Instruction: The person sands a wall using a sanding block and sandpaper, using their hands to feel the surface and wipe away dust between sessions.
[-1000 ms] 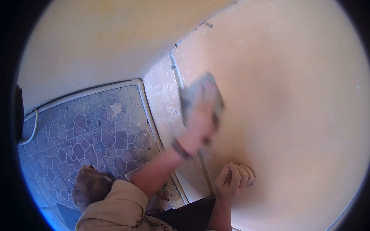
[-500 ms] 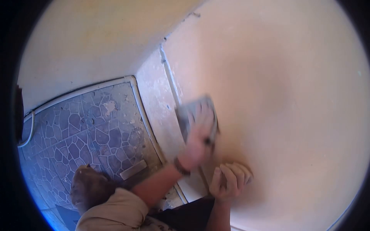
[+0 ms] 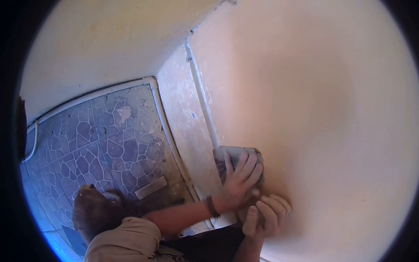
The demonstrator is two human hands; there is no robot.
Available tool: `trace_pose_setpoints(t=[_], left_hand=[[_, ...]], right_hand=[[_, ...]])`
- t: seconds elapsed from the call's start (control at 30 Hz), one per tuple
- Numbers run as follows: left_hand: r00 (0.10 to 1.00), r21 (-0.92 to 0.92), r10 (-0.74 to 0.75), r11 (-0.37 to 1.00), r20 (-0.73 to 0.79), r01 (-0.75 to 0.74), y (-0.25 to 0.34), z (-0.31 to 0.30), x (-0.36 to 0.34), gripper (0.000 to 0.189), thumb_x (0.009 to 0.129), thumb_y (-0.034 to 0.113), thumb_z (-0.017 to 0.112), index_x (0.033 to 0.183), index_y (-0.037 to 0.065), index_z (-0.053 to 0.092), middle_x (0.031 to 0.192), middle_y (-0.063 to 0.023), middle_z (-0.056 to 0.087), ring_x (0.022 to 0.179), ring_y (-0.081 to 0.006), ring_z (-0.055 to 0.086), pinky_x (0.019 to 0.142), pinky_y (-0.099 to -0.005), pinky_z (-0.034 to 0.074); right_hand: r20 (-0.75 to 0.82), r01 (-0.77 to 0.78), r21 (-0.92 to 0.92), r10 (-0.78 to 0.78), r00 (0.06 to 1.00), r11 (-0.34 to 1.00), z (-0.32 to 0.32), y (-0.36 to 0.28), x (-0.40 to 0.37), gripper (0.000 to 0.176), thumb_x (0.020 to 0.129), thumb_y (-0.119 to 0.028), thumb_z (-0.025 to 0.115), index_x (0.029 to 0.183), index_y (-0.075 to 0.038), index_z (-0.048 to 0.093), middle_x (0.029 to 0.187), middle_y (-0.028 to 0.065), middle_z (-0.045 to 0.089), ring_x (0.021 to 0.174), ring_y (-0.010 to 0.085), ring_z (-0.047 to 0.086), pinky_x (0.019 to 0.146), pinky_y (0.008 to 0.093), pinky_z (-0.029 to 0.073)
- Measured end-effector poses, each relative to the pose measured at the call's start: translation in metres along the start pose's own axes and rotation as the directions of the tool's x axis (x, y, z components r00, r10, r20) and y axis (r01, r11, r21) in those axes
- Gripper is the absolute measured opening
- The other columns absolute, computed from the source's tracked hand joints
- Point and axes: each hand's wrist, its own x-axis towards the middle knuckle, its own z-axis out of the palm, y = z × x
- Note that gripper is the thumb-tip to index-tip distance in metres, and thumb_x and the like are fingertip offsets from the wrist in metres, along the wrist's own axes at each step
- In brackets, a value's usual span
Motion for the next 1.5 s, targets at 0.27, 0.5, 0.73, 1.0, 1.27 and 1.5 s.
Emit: trace_pose_setpoints(t=[0.27, 0.5, 0.73, 1.0, 1.27, 1.5], left_hand=[[0.919, -0.056, -0.130, 0.992, -0.371, 0.117, -0.064, -0.030, 0.112, 0.062, 0.088, 0.018, 0.052, 0.145, 0.002, 0.035, 0.155, -0.0210, 0.024, 0.143, -0.0416, 0.021, 0.112, -0.0664, 0.002], [0.993, -0.143, -0.081, 0.987, -0.090, 0.067, -0.018, -0.011, 0.017, 0.051, 0.093, 0.019, 0.048, 0.139, -0.002, 0.042, 0.147, -0.0258, 0.035, 0.141, -0.0455, 0.023, 0.111, -0.0654, 0.008], [0.835, -0.248, -0.313, 0.944, -0.453, 0.219, -0.085, -0.039, 0.111, 0.053, 0.096, 0.015, 0.040, 0.143, -0.008, 0.031, 0.149, -0.0285, 0.029, 0.141, -0.0479, 0.017, 0.114, -0.0587, 0.006], [0.853, -0.265, -0.351, 0.928, -0.388, 0.261, -0.081, -0.037, 0.089, 0.050, 0.099, 0.012, 0.037, 0.143, -0.010, 0.030, 0.151, -0.0298, 0.025, 0.142, -0.0450, 0.018, 0.117, -0.0511, 0.009], [0.893, -0.258, -0.345, 0.926, -0.288, 0.274, -0.052, -0.030, 0.046, 0.050, 0.099, 0.010, 0.038, 0.144, -0.010, 0.029, 0.152, -0.0289, 0.024, 0.143, -0.0419, 0.018, 0.117, -0.0453, 0.015], [0.754, -0.234, -0.337, 0.941, -0.564, 0.246, -0.135, -0.060, 0.153, 0.042, 0.101, 0.015, 0.039, 0.135, -0.010, 0.041, 0.140, -0.0296, 0.042, 0.132, -0.0402, 0.041, 0.110, -0.0392, 0.032]], right_hand=[[-0.071, -0.058, 0.044, 0.061, 0.996, 0.997, 0.000, -0.002, -0.006, 0.012, 0.084, -0.019, 0.062, 0.088, -0.008, 0.060, 0.089, 0.0089, 0.060, 0.089, 0.0298, 0.054, 0.079, 0.0418, 0.047], [-0.035, -0.062, 0.023, 0.063, 0.997, 0.998, -0.009, -0.001, -0.014, 0.013, 0.086, -0.020, 0.060, 0.090, -0.008, 0.059, 0.090, 0.0095, 0.059, 0.091, 0.0303, 0.054, 0.080, 0.0432, 0.047], [-0.029, -0.063, 0.044, 0.064, 0.998, 0.997, -0.004, -0.004, -0.008, 0.016, 0.088, -0.022, 0.059, 0.090, -0.006, 0.059, 0.091, 0.0102, 0.059, 0.091, 0.0304, 0.053, 0.080, 0.0433, 0.047], [-0.038, -0.088, 0.068, 0.091, 0.995, 0.994, -0.003, -0.001, -0.015, 0.019, 0.089, -0.024, 0.059, 0.091, -0.006, 0.059, 0.091, 0.0110, 0.058, 0.091, 0.0307, 0.053, 0.081, 0.0443, 0.047], [-0.015, -0.041, 0.088, 0.043, 0.999, 0.995, -0.005, -0.001, -0.009, 0.021, 0.089, -0.026, 0.058, 0.092, -0.005, 0.059, 0.092, 0.0111, 0.059, 0.091, 0.0304, 0.053, 0.083, 0.0445, 0.046], [0.008, -0.102, 0.058, 0.102, 0.995, 0.993, -0.008, -0.003, -0.019, 0.022, 0.090, -0.027, 0.058, 0.093, -0.006, 0.058, 0.093, 0.0106, 0.059, 0.090, 0.0304, 0.054, 0.083, 0.0446, 0.046]])
